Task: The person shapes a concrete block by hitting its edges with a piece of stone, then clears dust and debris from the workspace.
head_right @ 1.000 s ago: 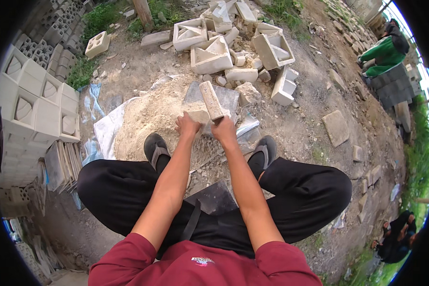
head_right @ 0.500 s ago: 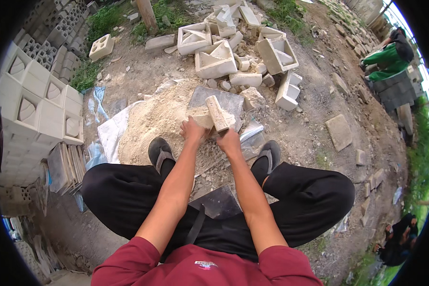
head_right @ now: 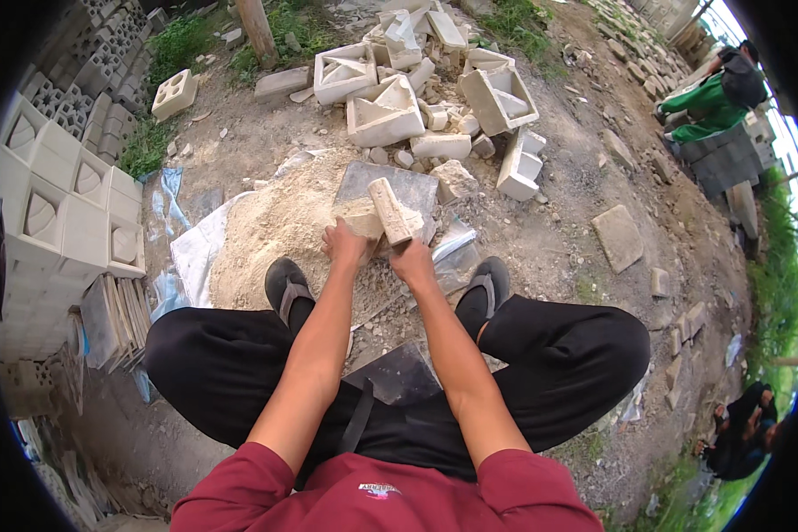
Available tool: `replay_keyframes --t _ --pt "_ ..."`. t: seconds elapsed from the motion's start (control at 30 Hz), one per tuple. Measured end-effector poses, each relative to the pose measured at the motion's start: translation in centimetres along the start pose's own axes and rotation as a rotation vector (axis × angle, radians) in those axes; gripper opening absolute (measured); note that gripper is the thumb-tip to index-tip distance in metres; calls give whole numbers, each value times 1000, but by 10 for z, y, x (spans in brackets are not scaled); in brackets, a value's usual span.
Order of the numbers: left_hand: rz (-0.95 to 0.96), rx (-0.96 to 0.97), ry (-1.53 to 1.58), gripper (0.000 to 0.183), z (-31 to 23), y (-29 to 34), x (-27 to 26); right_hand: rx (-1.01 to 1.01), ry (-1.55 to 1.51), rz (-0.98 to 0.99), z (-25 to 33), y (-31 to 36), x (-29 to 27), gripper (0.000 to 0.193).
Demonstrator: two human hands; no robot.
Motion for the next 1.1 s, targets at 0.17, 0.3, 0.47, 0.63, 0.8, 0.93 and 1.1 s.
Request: replay_keyframes --t 0.17,0.3,0.47,0.63,0.8,0.93,1.1 --pt "-18 14 -25 88 4 -1 2 17 -40 106 9 -10 -5 35" --pt "-37 20 -30 88 10 -8 0 -69 -138 -32 51 -5 -28 41" --pt "12 -8 5 89 8 -3 0 24 -14 -16 28 19 -14 42" --pt "-14 23 -13 90 -1 -2 0 11 -128 65 12 0 -17 41" --pt "-34 -10 -16 91 16 -10 -1 -134 -280 -46 57 0 -30 39" --pt "6 0 -45 92 2 -5 4 -27 39 24 14 -2 -8 41" --pt "-9 26 -11 89 0 -3 3 12 69 201 3 -14 -5 44"
Point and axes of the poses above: each hand's wrist, its own y-axis away from the middle knuckle, its own x-axis out of the palm, z = x × y, the point moved 9 cm from there along -y, towards the middle knuckle, and after that the axes turned 8 degrees about z, right-handed, at the moved point
